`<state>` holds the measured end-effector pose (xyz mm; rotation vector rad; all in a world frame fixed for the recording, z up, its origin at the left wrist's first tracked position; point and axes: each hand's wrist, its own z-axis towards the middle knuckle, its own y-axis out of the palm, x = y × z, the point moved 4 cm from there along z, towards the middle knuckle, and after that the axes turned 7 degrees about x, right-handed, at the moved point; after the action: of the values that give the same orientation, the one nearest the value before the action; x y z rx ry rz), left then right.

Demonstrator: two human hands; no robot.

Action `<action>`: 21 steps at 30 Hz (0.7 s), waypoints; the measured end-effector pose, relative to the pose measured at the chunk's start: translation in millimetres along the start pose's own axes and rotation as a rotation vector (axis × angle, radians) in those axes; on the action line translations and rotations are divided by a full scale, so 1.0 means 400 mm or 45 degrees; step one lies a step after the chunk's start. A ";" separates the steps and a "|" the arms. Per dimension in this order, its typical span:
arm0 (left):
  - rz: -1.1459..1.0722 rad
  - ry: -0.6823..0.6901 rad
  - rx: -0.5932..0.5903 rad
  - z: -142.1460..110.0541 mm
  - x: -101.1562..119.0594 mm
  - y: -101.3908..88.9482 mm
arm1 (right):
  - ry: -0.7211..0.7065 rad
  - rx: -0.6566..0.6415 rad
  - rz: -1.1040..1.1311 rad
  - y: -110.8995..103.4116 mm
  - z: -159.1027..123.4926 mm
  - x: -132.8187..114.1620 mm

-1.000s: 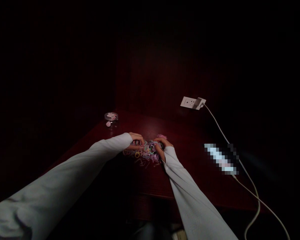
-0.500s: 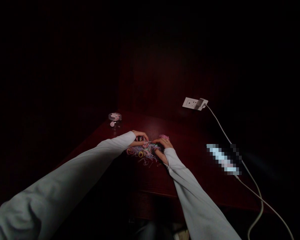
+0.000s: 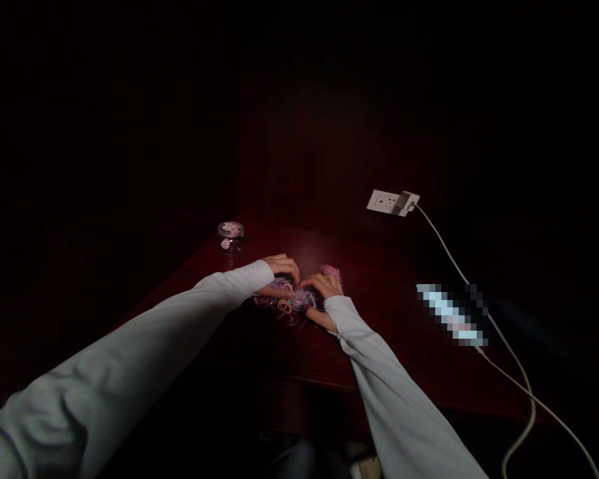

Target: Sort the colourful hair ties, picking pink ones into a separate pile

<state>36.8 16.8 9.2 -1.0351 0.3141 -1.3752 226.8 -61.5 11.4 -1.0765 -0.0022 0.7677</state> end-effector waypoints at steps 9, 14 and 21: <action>0.136 -0.090 -0.106 -0.003 0.013 0.012 | -0.018 0.032 0.051 0.009 0.004 0.012; 0.140 -0.065 -0.094 -0.007 -0.003 0.017 | -0.084 0.056 0.105 0.014 0.007 0.027; 0.139 -0.022 -0.114 -0.007 -0.013 0.017 | -0.119 0.073 0.065 0.035 0.007 0.042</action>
<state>37.9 19.2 0.6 -1.0874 0.4168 -1.2634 230.4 -46.4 -4.0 -0.9891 -0.0321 0.8591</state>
